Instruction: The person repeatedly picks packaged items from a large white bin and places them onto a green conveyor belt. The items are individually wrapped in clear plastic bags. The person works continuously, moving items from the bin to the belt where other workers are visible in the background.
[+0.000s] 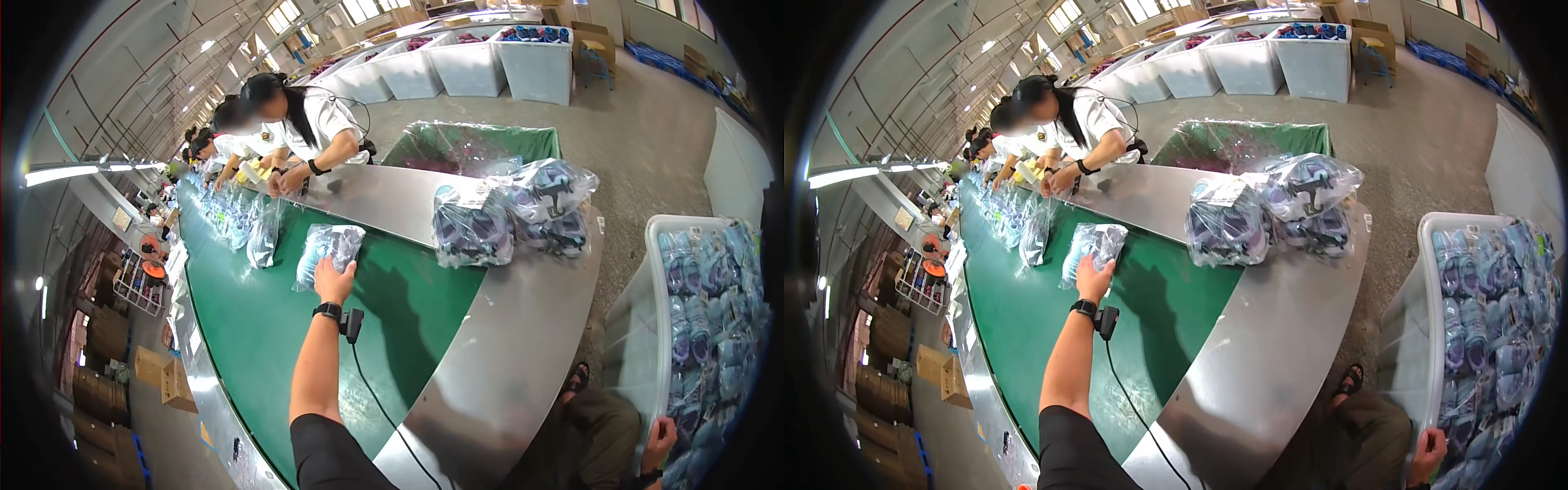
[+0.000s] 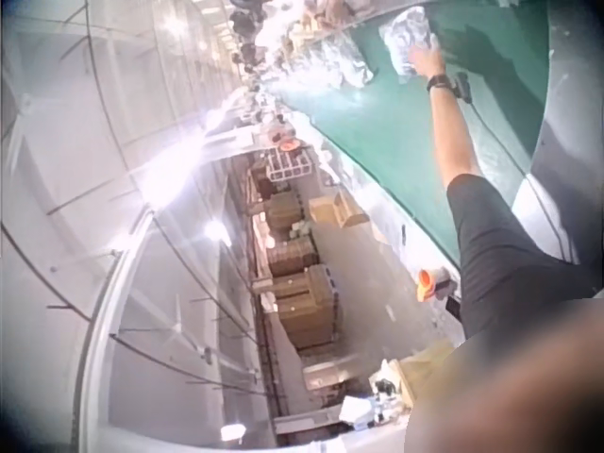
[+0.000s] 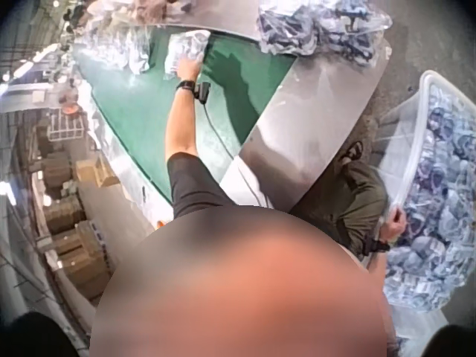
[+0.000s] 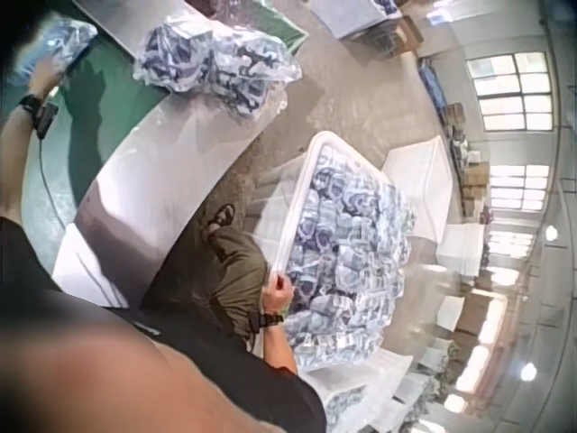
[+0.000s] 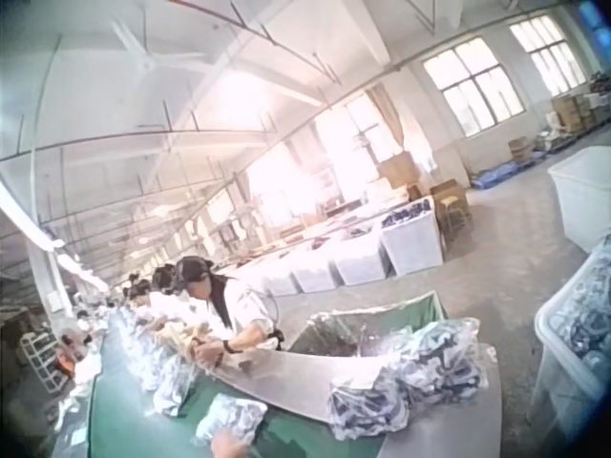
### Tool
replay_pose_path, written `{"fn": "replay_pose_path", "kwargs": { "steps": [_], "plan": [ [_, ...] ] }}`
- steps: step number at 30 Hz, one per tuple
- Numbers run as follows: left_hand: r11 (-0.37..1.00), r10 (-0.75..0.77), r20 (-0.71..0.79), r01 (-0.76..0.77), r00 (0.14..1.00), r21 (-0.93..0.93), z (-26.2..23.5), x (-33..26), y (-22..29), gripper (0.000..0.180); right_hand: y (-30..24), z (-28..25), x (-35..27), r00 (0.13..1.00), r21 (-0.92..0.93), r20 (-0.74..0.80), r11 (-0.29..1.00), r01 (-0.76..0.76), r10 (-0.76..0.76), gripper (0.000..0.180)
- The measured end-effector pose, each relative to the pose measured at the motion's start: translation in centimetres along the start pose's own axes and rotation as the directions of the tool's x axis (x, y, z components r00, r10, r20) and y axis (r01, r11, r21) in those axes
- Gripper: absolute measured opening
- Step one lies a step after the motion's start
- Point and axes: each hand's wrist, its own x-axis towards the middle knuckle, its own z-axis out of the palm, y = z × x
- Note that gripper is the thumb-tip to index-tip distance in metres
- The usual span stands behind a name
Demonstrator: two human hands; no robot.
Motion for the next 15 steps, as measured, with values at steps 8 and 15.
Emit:
{"fn": "replay_pose_path", "kwargs": {
  "steps": [8, 15],
  "plan": [
    [0.990, 0.023, -0.016, -0.020, 1.000, 0.141, 3.5, 0.1, 0.2, 0.097, 1.3, -0.2, 0.2, 0.999, -0.121, -0.013, 0.992, 0.034, -0.036, 0.017],
    [0.950, 0.310, -0.102, -0.304, 0.945, 0.071, 1.5, -8.7, 1.5, 0.092, 0.1, 0.5, 0.0, 1.000, -0.096, -0.031, 0.995, -0.002, -0.001, 0.017]
  ]
}}
